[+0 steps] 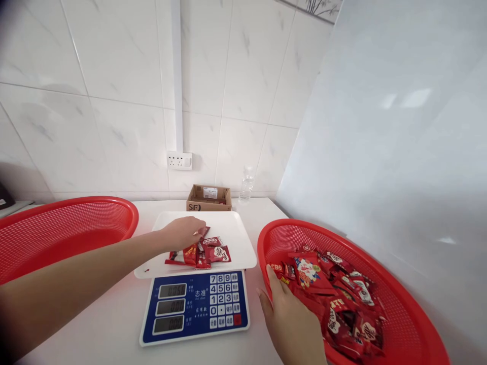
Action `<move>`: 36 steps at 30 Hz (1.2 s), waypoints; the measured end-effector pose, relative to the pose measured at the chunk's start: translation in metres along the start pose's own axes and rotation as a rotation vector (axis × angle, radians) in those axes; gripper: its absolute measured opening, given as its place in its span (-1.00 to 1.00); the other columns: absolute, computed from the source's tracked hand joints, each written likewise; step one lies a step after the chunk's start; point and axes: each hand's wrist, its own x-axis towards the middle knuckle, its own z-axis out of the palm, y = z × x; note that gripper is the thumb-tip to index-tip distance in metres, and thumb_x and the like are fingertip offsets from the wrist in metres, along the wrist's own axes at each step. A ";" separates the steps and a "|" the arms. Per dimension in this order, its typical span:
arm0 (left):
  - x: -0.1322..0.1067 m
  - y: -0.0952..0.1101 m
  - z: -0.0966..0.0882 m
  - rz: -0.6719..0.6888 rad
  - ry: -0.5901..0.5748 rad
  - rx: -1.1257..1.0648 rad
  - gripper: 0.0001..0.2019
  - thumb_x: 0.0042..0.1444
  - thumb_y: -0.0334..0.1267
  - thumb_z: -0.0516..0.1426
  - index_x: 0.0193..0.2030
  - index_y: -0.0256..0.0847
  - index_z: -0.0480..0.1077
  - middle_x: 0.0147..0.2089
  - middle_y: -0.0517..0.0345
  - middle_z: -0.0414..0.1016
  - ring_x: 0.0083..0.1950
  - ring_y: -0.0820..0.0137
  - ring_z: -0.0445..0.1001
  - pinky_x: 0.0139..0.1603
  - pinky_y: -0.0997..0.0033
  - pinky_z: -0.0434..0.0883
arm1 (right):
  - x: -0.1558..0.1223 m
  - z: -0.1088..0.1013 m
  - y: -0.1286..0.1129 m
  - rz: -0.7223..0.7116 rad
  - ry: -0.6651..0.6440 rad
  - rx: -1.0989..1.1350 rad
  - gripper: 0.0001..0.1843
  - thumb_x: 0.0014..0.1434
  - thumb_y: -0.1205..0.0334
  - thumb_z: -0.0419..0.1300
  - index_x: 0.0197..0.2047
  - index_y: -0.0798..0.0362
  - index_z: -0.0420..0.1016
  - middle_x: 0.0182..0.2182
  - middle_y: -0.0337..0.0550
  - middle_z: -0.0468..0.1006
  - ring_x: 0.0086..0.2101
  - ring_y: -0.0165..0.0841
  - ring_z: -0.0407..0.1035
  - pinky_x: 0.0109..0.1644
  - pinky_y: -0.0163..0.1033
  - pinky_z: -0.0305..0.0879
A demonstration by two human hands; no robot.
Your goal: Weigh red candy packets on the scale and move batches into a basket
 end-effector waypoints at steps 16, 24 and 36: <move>0.037 -0.018 0.013 -0.052 -0.017 -0.209 -0.69 0.20 -0.15 0.09 0.03 -0.21 0.33 0.06 0.02 0.38 -0.02 0.29 0.43 -0.04 0.13 0.43 | 0.003 0.010 0.007 -0.049 0.022 -0.007 -0.45 0.28 0.12 -0.21 0.24 0.08 0.25 0.08 -0.03 0.46 -0.10 -0.18 0.48 -0.22 -0.15 0.47; 0.045 -0.013 0.010 -0.198 -0.103 -0.409 -0.67 0.19 -0.15 0.11 0.05 -0.23 0.31 0.05 0.01 0.39 -0.04 0.29 0.44 -0.07 0.14 0.44 | 0.003 0.008 0.005 -0.056 0.061 -0.014 -0.49 0.27 0.17 -0.16 0.21 0.10 0.30 0.05 -0.02 0.48 -0.15 -0.21 0.51 -0.27 -0.22 0.48; 0.024 -0.019 -0.013 -0.271 -0.101 -0.622 -0.67 0.20 -0.14 0.10 0.05 -0.25 0.31 0.02 0.02 0.40 -0.07 0.31 0.45 -0.09 0.15 0.45 | 0.002 0.009 0.006 -0.047 0.041 -0.032 -0.47 0.28 0.14 -0.20 0.22 0.06 0.29 0.03 -0.06 0.50 -0.17 -0.18 0.52 -0.30 -0.16 0.50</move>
